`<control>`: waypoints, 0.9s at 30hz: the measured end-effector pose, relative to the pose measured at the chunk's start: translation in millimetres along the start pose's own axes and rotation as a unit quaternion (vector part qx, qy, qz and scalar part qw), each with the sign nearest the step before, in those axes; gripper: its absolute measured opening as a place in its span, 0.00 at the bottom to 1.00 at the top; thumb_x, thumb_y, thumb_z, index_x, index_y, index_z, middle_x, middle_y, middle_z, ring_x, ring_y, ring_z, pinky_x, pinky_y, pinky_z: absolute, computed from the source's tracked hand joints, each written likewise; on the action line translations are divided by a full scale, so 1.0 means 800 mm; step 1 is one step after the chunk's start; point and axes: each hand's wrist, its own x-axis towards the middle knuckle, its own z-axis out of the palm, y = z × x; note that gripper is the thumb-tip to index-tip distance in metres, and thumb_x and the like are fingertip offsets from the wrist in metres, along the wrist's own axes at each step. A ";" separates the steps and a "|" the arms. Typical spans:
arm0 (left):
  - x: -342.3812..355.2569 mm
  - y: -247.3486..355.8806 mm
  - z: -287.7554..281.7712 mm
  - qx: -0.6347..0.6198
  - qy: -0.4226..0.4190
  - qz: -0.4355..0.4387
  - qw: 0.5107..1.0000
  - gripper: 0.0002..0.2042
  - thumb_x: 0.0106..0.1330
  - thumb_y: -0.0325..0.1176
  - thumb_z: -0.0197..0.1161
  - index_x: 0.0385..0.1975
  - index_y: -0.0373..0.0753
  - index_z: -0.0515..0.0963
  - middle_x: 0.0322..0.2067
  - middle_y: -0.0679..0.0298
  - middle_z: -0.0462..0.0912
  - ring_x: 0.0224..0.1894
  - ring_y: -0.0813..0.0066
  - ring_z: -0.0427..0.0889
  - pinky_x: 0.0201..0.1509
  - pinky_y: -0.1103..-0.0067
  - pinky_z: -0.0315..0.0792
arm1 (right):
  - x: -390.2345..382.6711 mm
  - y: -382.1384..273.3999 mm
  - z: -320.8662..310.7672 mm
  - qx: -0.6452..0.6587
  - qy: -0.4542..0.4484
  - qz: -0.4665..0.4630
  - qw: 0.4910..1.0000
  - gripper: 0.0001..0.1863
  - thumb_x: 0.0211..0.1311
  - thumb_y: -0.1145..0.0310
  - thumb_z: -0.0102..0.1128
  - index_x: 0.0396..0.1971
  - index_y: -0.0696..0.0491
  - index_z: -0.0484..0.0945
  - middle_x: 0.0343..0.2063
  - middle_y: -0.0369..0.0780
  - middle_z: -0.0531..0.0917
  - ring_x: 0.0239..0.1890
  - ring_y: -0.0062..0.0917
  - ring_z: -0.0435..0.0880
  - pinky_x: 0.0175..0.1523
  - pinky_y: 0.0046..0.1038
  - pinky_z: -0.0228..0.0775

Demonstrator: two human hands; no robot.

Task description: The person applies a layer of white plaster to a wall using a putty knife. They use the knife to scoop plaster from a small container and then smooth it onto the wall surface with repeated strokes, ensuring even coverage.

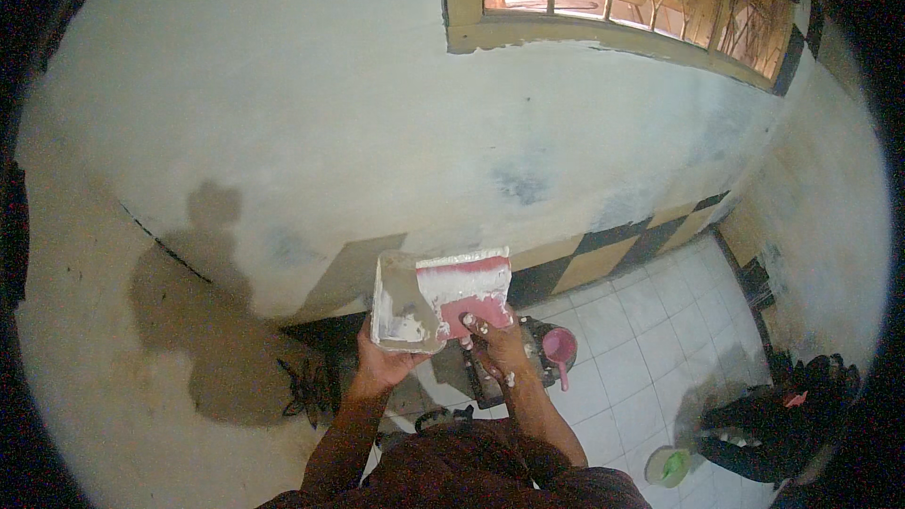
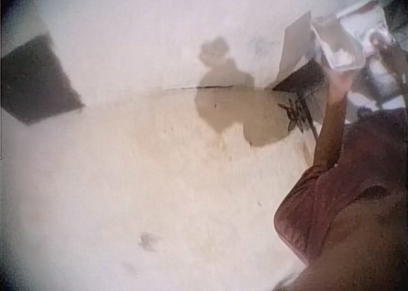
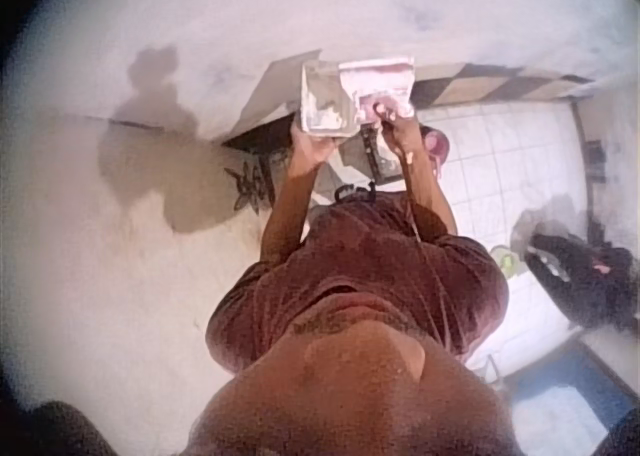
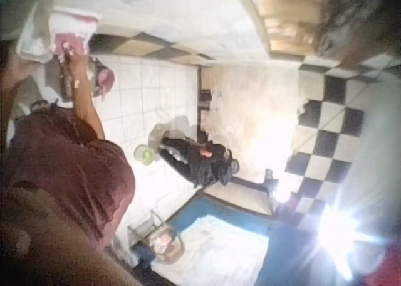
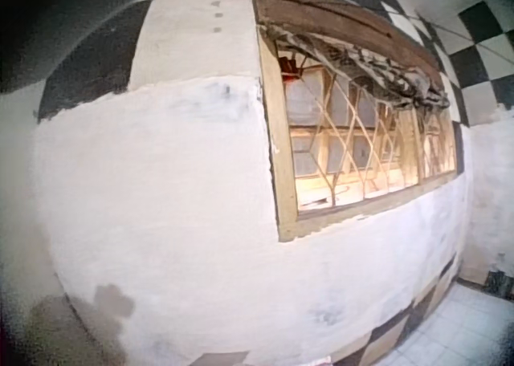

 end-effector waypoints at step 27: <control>-0.038 -0.002 0.017 0.050 0.049 0.101 0.992 0.30 0.63 0.59 0.41 0.60 0.47 0.67 0.58 0.58 0.71 0.59 0.51 0.71 0.57 0.46 0.65 | 0.140 -0.084 0.026 -0.179 0.046 -0.338 0.923 0.16 0.59 0.72 0.63 0.45 0.56 0.70 0.33 0.36 0.79 0.28 0.18 0.77 0.27 0.22 0.69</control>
